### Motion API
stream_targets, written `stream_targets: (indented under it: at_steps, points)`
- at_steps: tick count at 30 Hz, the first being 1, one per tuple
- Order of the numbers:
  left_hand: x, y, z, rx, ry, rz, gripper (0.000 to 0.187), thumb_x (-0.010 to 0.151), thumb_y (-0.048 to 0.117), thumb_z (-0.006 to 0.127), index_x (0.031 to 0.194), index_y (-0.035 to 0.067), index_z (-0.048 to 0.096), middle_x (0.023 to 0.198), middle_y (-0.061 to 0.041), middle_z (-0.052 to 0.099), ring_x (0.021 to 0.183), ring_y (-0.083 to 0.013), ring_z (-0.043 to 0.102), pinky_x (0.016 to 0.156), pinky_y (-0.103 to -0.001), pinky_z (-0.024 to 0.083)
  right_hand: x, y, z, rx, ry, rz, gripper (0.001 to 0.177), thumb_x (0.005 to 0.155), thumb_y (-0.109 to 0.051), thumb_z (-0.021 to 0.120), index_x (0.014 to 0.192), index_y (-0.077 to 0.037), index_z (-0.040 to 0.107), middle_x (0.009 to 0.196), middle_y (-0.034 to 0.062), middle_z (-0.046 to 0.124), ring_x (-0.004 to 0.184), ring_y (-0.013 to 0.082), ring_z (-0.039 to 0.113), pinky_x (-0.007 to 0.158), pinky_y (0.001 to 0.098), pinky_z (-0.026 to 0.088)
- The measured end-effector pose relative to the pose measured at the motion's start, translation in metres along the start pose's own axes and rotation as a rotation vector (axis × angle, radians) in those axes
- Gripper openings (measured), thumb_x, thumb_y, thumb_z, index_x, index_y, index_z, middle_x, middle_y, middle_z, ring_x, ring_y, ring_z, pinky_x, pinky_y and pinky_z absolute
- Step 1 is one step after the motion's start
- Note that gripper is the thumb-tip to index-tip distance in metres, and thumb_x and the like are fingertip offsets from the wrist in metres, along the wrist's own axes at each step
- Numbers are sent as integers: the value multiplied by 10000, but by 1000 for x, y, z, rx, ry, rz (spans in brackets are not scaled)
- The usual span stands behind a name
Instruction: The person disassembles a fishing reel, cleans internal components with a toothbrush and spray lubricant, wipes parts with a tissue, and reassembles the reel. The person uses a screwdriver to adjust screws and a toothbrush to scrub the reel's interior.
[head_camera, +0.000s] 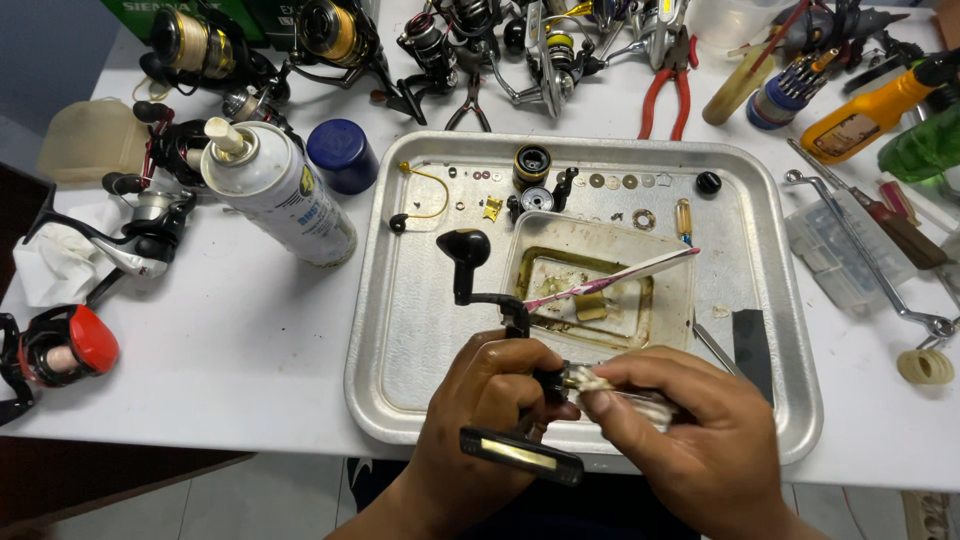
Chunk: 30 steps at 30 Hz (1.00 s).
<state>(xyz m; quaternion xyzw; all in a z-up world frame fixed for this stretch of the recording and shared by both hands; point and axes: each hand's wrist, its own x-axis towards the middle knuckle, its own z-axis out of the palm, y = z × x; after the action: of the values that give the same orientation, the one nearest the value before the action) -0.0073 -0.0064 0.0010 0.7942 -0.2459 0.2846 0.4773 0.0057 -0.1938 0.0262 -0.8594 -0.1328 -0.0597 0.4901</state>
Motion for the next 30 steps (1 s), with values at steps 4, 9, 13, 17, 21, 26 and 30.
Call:
stream_targets:
  at_steps: [4, 9, 13, 17, 21, 26, 30]
  points:
    - [-4, -4, -2, -340, 54, -289, 337, 893, 101, 741, 898, 128, 405, 1057, -130, 615, 994, -234, 632, 822, -327, 559, -12, 0, -11, -21, 275, 12, 141, 750, 5, 806, 879, 27, 751, 846, 153, 752, 745, 182, 714, 720, 237, 549]
    - [-5, -5, -8, -599, 89, -429, 374, 882, 125, 735, 920, 158, 364, 1090, -121, 574, 1037, -219, 574, 858, -314, 530, -14, 6, -18, 0, 229, -99, 193, 771, 32, 784, 953, 21, 725, 943, 173, 748, 878, 216, 736, 825, 253, 579]
    - [-5, -8, -11, -791, 75, -492, 405, 862, 102, 756, 927, 180, 364, 1108, -103, 561, 1088, -216, 578, 888, -329, 498, -13, 11, -12, -8, 176, -88, 171, 810, 21, 751, 980, 4, 752, 989, 161, 768, 936, 218, 757, 869, 270, 585]
    - [-8, -10, -10, -920, 64, -492, 407, 898, 190, 770, 961, 183, 367, 1130, -104, 541, 1124, -217, 571, 903, -331, 525, -15, 18, -4, 2, 134, -124, 190, 816, 17, 741, 1003, -9, 758, 1001, 156, 773, 941, 208, 763, 885, 267, 587]
    - [-5, -8, -11, -931, 70, -448, 412, 915, 253, 760, 949, 180, 357, 1105, -98, 547, 1092, -211, 558, 900, -317, 508, -16, 26, 3, -15, 107, -172, 205, 817, -24, 749, 1020, -42, 765, 1014, 131, 773, 933, 195, 763, 898, 267, 582]
    - [-5, -10, -10, -951, 67, -433, 407, 911, 227, 761, 953, 179, 359, 1109, -105, 533, 1093, -223, 571, 932, -332, 515, -18, 22, 11, 8, 70, -151, 215, 807, -40, 756, 1021, -55, 777, 1018, 125, 777, 923, 175, 776, 888, 243, 588]
    - [-7, -12, -9, -967, 71, -400, 399, 922, 224, 757, 959, 181, 362, 1115, -98, 535, 1104, -229, 564, 946, -347, 515, -20, 26, 16, -6, 39, -178, 222, 814, -67, 760, 1035, -81, 777, 1019, 105, 776, 928, 171, 775, 891, 246, 586]
